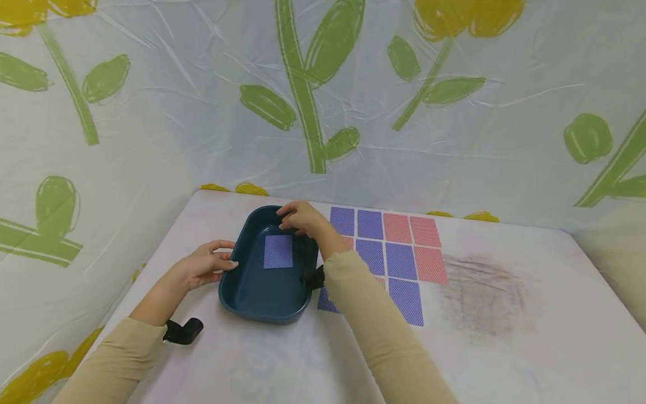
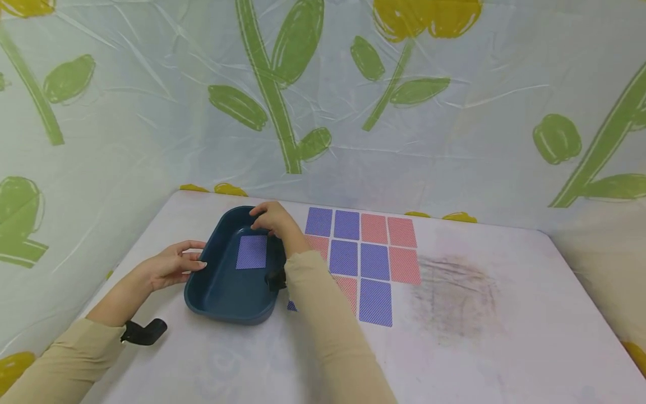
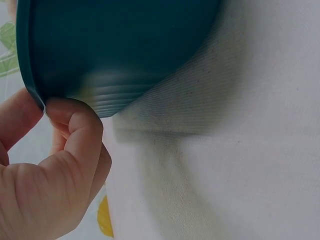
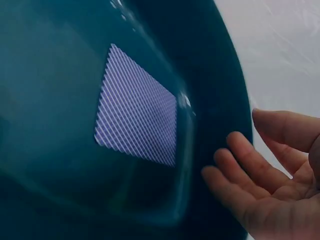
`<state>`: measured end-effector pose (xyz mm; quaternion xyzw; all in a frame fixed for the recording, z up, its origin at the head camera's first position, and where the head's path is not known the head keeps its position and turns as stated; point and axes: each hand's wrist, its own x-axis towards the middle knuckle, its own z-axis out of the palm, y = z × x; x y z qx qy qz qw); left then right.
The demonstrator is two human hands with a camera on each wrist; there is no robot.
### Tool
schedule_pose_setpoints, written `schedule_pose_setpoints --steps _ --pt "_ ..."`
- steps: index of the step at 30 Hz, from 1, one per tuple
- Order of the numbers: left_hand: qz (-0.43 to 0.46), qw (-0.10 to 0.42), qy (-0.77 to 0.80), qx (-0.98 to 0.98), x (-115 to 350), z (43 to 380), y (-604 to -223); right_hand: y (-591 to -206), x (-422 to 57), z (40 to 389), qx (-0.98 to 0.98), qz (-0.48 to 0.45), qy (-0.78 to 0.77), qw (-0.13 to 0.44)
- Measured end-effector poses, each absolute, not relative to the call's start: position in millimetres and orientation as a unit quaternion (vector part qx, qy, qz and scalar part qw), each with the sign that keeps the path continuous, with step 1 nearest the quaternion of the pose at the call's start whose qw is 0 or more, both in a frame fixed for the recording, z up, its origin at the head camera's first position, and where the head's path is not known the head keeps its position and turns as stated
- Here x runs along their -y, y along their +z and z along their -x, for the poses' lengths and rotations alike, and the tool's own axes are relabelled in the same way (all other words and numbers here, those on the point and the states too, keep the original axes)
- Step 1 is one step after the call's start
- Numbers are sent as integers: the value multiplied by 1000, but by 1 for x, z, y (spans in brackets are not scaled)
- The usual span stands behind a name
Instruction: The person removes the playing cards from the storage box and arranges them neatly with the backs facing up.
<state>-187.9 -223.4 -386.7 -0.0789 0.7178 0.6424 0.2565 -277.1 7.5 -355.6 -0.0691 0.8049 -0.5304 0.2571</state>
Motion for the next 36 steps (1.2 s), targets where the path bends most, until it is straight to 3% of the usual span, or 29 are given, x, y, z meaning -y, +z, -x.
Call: schedule_pose_setpoints --steps 8,15,23,36 --pt "65 260 660 -702 225 190 -389 -379 10 271 -912 106 -344 197" --pt "66 261 656 -705 225 192 -391 -397 10 267 -947 119 -231 191" --pt "68 259 650 -711 225 192 -389 -401 13 266 -945 125 -221 208" --pt "69 263 650 -710 226 192 -387 -391 28 257 -946 100 -253 178"
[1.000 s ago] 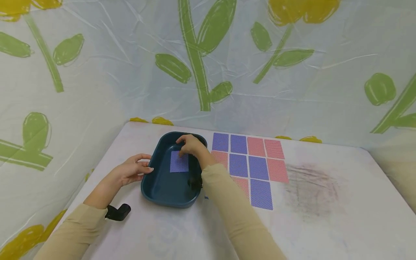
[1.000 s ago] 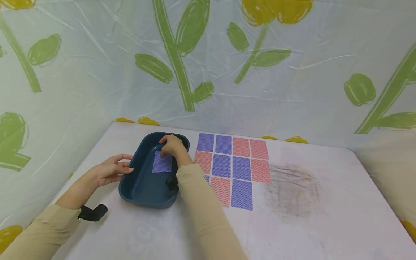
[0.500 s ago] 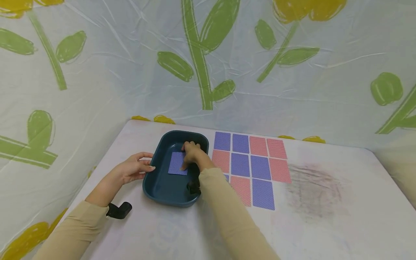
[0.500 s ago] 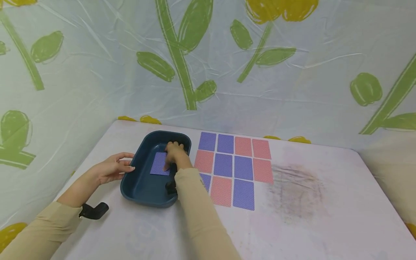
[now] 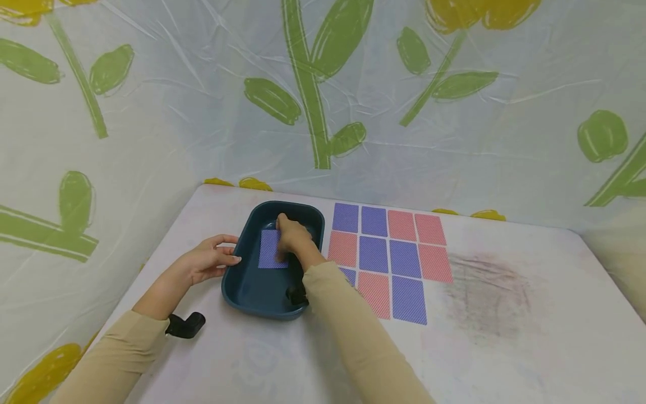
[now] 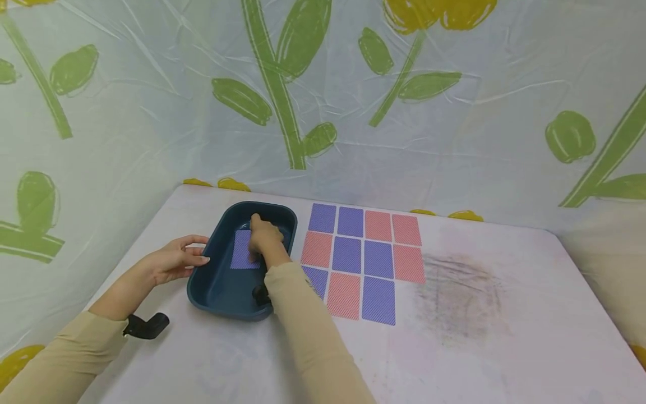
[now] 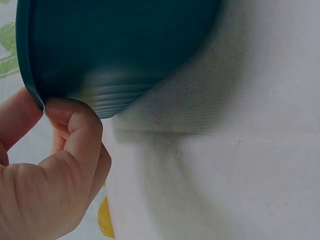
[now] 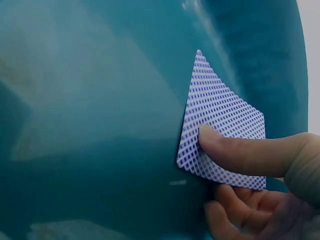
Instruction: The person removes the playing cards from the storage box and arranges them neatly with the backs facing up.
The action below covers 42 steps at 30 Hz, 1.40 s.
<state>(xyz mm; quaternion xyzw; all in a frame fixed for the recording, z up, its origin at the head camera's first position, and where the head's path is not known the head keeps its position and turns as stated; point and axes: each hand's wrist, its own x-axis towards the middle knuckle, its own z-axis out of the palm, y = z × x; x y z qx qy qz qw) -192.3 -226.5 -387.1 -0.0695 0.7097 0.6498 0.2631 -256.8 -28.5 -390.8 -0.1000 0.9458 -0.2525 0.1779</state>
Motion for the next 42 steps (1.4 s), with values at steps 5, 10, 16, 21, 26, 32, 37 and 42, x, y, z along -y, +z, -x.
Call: schedule_pose_setpoints --steps 5,10,16,21,26,32,37,42 --pt "72 263 644 -715 226 192 -386 -391 30 257 -926 96 -322 171" --pt "75 260 643 -717 225 191 -386 -391 24 262 -874 71 -444 185" --pt "76 256 647 -715 225 190 -387 -388 12 265 -819 45 -525 226" --pt "77 254 645 -716 225 190 -388 -384 2 268 -787 26 -565 249" --pt "77 253 647 -715 224 190 -386 -376 -4 269 -775 32 -578 254" --pt "75 254 650 -712 224 190 -386 -368 -10 268 -758 44 -597 258" --pt "76 252 647 -715 224 190 -386 -363 -19 267 -746 55 -611 258" --pt "76 250 644 -719 225 191 -387 -359 -31 265 -744 66 -612 261"
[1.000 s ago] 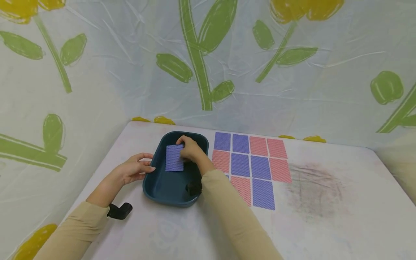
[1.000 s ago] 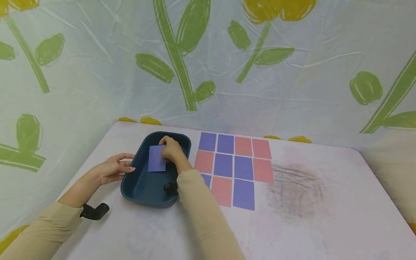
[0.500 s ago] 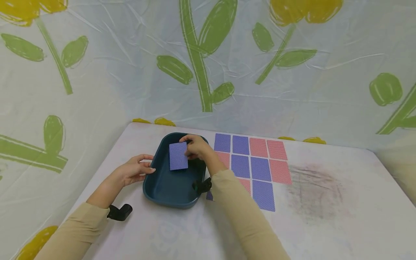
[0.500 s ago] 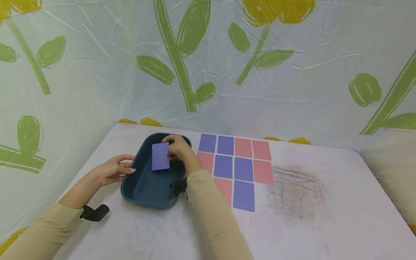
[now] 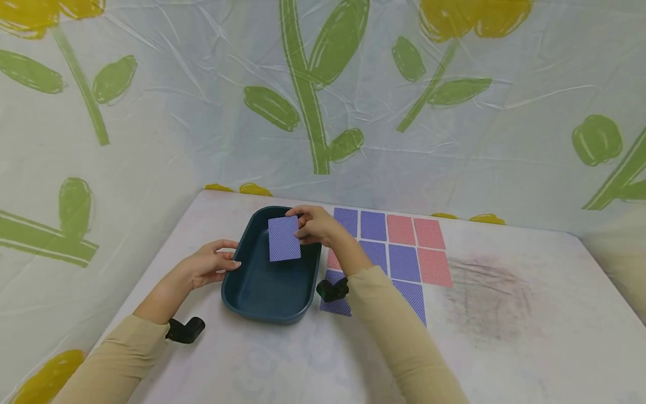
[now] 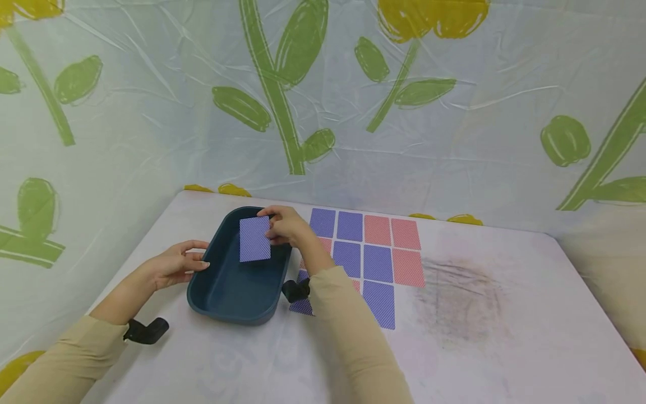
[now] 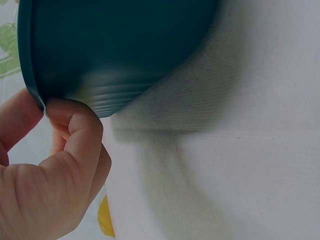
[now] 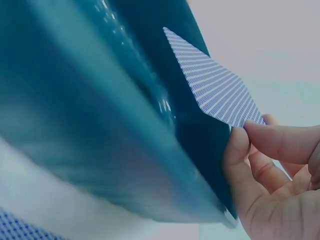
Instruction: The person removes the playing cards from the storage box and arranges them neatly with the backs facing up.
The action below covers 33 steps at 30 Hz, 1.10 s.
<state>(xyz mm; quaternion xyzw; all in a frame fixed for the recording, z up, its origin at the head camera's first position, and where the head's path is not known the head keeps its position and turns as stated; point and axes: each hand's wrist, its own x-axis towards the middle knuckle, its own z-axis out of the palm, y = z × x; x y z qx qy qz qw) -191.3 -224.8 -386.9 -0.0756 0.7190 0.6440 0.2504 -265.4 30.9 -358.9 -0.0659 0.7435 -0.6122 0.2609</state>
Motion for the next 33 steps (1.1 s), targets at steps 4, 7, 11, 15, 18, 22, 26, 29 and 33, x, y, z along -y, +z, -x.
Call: schedule_pose_setpoints --steps 4,7,11,15,18,22,26,29,33 --pt "72 250 642 -721 225 191 -387 -357 -40 263 -739 79 -616 261" --pt "71 250 643 -720 225 191 -387 -356 -46 262 -733 90 -620 264" --pt "72 250 642 -721 225 191 -388 -353 -52 258 -728 96 -623 269" --pt "73 250 637 -726 224 191 -388 -348 -57 254 -726 102 -625 268" --pt "74 250 634 -728 224 191 -388 -345 -62 251 -726 104 -627 264" --pt "76 250 634 -728 224 192 -387 -343 -70 248 -720 104 -633 265" --pt "75 250 635 -727 225 193 -388 -344 -79 245 -708 108 -644 269" --pt "73 252 638 -724 225 192 -388 -345 -88 242 -702 107 -650 270" --pt "73 254 643 -719 225 191 -388 -346 -100 237 -704 103 -650 266"
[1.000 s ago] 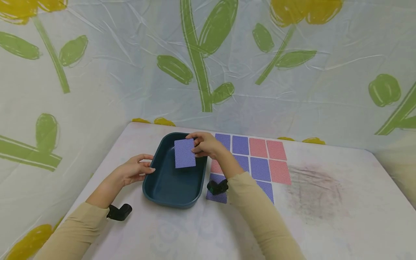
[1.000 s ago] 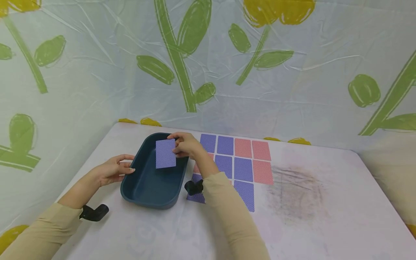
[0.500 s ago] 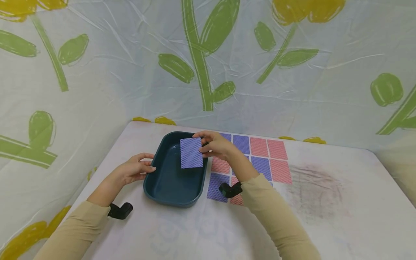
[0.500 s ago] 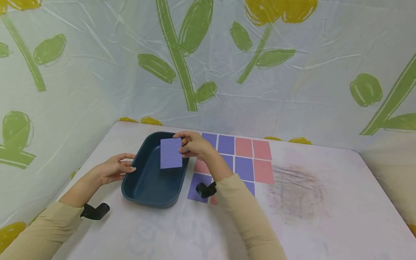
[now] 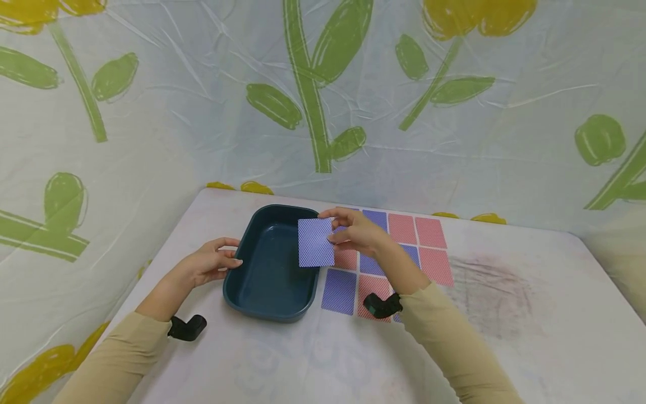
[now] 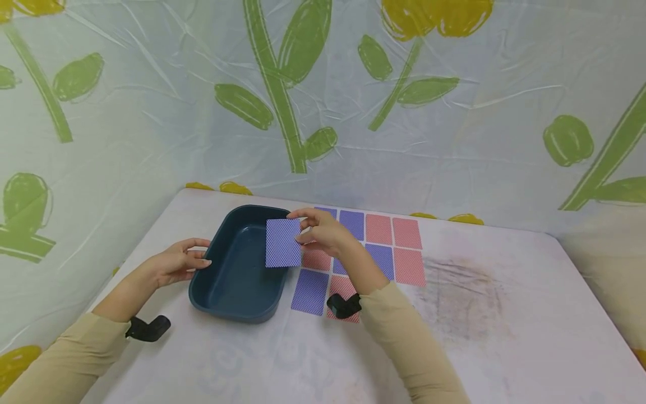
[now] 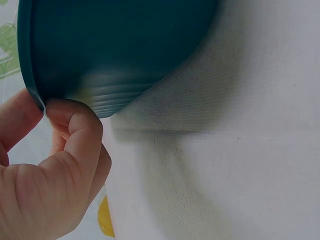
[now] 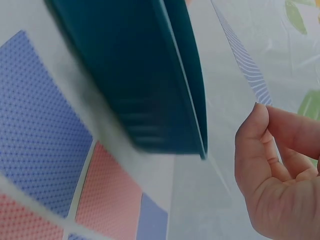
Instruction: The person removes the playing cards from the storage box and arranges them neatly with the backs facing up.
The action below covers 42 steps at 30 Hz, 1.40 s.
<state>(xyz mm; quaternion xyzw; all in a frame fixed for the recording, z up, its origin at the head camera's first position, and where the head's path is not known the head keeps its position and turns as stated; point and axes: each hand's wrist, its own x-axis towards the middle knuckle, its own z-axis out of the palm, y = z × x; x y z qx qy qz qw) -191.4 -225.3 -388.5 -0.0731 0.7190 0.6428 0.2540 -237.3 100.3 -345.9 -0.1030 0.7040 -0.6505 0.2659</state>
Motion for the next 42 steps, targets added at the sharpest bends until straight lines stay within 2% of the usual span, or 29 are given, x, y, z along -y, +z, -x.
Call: schedule_pose_setpoints --steps 7,42 --pt "73 254 647 -715 225 191 -388 -350 -124 227 -721 86 -640 251" --pt "66 261 657 -704 228 191 -388 -381 -249 189 -716 66 -642 265"
